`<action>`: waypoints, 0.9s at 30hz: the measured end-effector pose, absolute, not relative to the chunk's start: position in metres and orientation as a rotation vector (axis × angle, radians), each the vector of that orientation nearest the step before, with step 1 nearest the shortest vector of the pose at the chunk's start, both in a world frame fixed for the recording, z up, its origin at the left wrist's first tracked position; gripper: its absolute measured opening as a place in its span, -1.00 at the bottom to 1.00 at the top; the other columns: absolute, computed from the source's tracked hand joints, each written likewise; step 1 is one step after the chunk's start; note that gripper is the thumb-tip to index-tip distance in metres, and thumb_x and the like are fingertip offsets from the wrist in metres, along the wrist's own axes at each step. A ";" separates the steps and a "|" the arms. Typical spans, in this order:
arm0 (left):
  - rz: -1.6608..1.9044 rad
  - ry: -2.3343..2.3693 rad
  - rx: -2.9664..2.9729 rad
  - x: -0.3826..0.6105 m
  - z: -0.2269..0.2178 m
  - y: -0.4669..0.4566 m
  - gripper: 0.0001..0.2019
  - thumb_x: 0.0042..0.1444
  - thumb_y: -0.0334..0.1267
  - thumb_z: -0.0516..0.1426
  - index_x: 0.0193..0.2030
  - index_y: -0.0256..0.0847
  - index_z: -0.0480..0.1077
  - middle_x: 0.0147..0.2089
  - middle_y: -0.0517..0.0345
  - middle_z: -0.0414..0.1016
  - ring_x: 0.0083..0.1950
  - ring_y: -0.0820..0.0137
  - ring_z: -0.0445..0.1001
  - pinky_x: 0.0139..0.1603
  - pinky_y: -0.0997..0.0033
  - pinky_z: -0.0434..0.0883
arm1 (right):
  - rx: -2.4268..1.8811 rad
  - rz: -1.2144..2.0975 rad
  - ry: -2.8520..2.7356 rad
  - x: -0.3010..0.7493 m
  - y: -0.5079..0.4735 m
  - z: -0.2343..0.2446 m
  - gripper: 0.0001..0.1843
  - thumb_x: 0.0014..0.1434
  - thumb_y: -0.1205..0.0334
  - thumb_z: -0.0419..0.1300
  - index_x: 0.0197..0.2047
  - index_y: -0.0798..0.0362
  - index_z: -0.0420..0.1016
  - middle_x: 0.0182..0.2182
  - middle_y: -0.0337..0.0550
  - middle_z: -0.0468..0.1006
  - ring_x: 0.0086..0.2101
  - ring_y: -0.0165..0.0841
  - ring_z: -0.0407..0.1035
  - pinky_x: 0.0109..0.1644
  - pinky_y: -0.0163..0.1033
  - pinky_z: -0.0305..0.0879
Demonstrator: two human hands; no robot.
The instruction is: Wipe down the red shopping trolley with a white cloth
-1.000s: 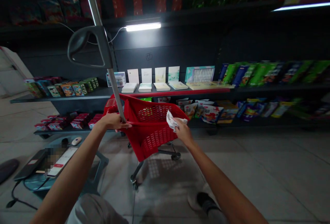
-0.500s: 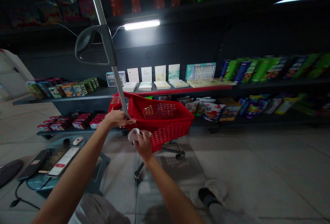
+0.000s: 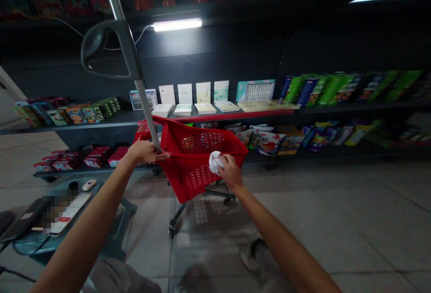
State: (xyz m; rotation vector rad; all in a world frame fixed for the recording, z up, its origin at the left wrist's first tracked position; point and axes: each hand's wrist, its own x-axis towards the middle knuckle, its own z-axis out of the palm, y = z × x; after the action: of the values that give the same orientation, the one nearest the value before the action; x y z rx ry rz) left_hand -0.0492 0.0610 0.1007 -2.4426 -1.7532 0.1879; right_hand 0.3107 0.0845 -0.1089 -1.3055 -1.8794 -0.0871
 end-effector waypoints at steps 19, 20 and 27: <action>0.157 -1.780 -2.407 -0.042 0.100 0.060 -0.25 0.14 0.52 -0.15 -0.07 0.09 0.66 -0.02 0.00 0.67 -0.02 0.07 0.63 0.02 0.19 0.47 | -1.331 0.347 -1.109 0.200 0.082 -0.173 -0.08 0.14 -0.16 0.21 0.39 0.26 0.15 0.25 0.35 0.33 0.24 0.00 0.27 0.32 0.09 0.22; 0.145 -1.773 -2.407 -0.042 0.100 0.059 -0.25 0.14 0.51 -0.15 -0.07 0.08 0.66 -0.03 -0.01 0.67 -0.02 0.08 0.63 0.01 0.20 0.47 | -1.332 0.362 -1.109 0.196 0.080 -0.172 -0.09 0.16 -0.15 0.20 0.40 0.25 0.15 0.26 0.33 0.34 0.23 -0.01 0.29 0.32 0.09 0.22; 0.118 -1.765 -2.396 -0.042 0.101 0.059 -0.28 0.17 0.47 -0.12 -0.13 0.04 0.67 -0.10 -0.02 0.68 -0.03 0.09 0.64 -0.02 0.23 0.47 | -1.064 0.391 -1.621 0.144 0.044 -0.176 -0.46 0.22 0.20 0.21 0.27 0.01 0.40 0.13 0.05 0.52 0.15 -0.13 0.40 0.29 0.00 0.32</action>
State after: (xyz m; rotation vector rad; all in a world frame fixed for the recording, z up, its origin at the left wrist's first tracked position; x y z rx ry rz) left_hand -0.0416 0.0589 0.1006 -2.3962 -1.7654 0.1179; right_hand 0.1442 0.0439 -0.1757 -1.0641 -1.6214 0.3913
